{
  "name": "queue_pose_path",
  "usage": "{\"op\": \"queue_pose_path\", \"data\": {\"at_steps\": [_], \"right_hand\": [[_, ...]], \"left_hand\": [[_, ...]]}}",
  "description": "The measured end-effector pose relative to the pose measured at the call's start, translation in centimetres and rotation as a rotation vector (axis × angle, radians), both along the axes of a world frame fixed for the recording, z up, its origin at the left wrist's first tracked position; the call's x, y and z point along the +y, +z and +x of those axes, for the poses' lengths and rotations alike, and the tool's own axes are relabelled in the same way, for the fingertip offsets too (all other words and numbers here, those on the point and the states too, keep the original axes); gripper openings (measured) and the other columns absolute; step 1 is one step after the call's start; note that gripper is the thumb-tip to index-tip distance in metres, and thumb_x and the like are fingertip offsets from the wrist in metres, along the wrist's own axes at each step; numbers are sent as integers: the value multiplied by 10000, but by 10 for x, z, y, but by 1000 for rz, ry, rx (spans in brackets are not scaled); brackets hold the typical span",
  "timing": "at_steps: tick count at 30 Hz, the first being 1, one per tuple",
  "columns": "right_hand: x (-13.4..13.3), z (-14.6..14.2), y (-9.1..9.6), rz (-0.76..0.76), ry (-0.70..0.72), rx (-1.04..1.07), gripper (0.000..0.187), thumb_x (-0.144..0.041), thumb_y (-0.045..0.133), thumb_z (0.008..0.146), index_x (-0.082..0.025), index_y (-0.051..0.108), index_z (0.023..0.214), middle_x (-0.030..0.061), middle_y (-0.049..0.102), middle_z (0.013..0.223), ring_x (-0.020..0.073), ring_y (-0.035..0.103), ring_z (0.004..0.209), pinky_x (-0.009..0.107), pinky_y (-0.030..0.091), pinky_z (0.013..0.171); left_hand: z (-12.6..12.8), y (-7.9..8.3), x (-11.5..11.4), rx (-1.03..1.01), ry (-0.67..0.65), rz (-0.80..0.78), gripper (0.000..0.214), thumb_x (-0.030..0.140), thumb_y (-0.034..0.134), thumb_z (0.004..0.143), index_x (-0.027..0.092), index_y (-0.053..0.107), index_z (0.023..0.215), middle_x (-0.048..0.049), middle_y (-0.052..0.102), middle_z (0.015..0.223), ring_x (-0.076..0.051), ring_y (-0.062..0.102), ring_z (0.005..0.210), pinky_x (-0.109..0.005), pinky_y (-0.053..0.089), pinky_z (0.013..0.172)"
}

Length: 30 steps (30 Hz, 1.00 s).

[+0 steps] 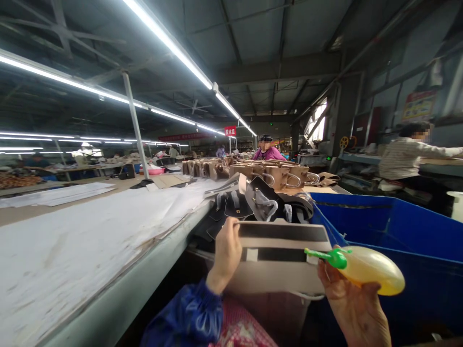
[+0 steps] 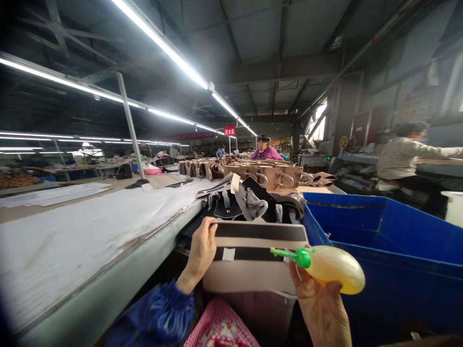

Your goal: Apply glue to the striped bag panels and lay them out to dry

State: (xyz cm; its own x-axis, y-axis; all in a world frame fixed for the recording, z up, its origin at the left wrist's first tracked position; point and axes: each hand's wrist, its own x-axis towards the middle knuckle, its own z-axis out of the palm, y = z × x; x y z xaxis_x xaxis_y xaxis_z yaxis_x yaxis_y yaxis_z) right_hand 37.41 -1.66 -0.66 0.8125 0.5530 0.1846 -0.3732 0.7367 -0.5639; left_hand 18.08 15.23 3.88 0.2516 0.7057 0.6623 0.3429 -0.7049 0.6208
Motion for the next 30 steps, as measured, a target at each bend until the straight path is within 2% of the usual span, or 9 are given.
{"op": "queue_pose_path", "data": {"at_steps": [2,6,10,14,17,19,22,26,30], "right_hand": [[3,-9,-2,-33,43,51,793,-602,960,481,-329,719,1186,55,664,1314,234,684,1086,483,484,1111],[18,-29,-10,-71,116,135,760,-544,991,445,-305,737,1120,30,690,1231,189,695,946,480,494,1100],[36,-47,-19,-108,219,122,808,-535,992,459,-318,713,1186,39,687,1242,190,685,953,486,521,1062],[45,-59,-29,-144,282,107,756,-518,986,494,-288,726,1165,52,686,1246,171,679,916,326,622,840],[48,-62,-33,-150,294,54,751,-513,968,548,-291,706,1216,58,679,1281,174,685,923,306,622,816],[49,-62,-34,-155,311,18,777,-542,957,556,-288,694,1242,70,670,1312,179,691,930,314,618,838],[52,-62,-35,-171,316,11,792,-579,947,547,-282,699,1238,86,658,1343,179,697,908,330,618,852],[55,-72,-36,-192,389,19,772,-575,949,554,-292,700,1228,83,684,1298,195,707,890,434,588,972],[58,-91,-38,-237,507,119,734,-544,974,515,-274,721,1149,79,730,1195,203,718,841,519,587,969]], "left_hand": [[-45,-28,-7,-49,3,-126,223,307,407,1038,193,587,972,-34,661,899,-179,645,833,-339,521,801],[-118,-103,-24,-117,66,-480,291,504,548,901,228,518,813,3,568,687,-177,576,669,-298,471,658],[-163,-152,-46,-182,28,-913,502,537,751,671,172,605,984,14,630,622,-79,390,364,-223,290,378],[-199,-147,-62,-309,-36,-1129,574,429,809,602,77,717,1046,-2,615,509,-82,404,317,-218,283,336],[-224,-118,-71,-481,0,-1078,674,473,808,655,163,689,1241,18,677,614,-146,590,489,-244,465,440],[-230,-98,-81,-548,33,-1017,590,519,835,670,187,735,1147,1,727,720,-181,673,616,-279,551,545],[-209,-87,-105,-562,0,-968,555,606,821,708,142,769,1009,-111,787,941,-290,762,828,-363,610,723],[-146,-109,-142,-569,-135,-958,797,600,814,725,188,628,1381,-176,737,1259,-350,675,1213,-429,532,1030],[-123,-122,-154,-269,-210,-1084,776,626,795,697,283,651,1378,-116,786,1134,-330,763,919,-428,612,783]]}}
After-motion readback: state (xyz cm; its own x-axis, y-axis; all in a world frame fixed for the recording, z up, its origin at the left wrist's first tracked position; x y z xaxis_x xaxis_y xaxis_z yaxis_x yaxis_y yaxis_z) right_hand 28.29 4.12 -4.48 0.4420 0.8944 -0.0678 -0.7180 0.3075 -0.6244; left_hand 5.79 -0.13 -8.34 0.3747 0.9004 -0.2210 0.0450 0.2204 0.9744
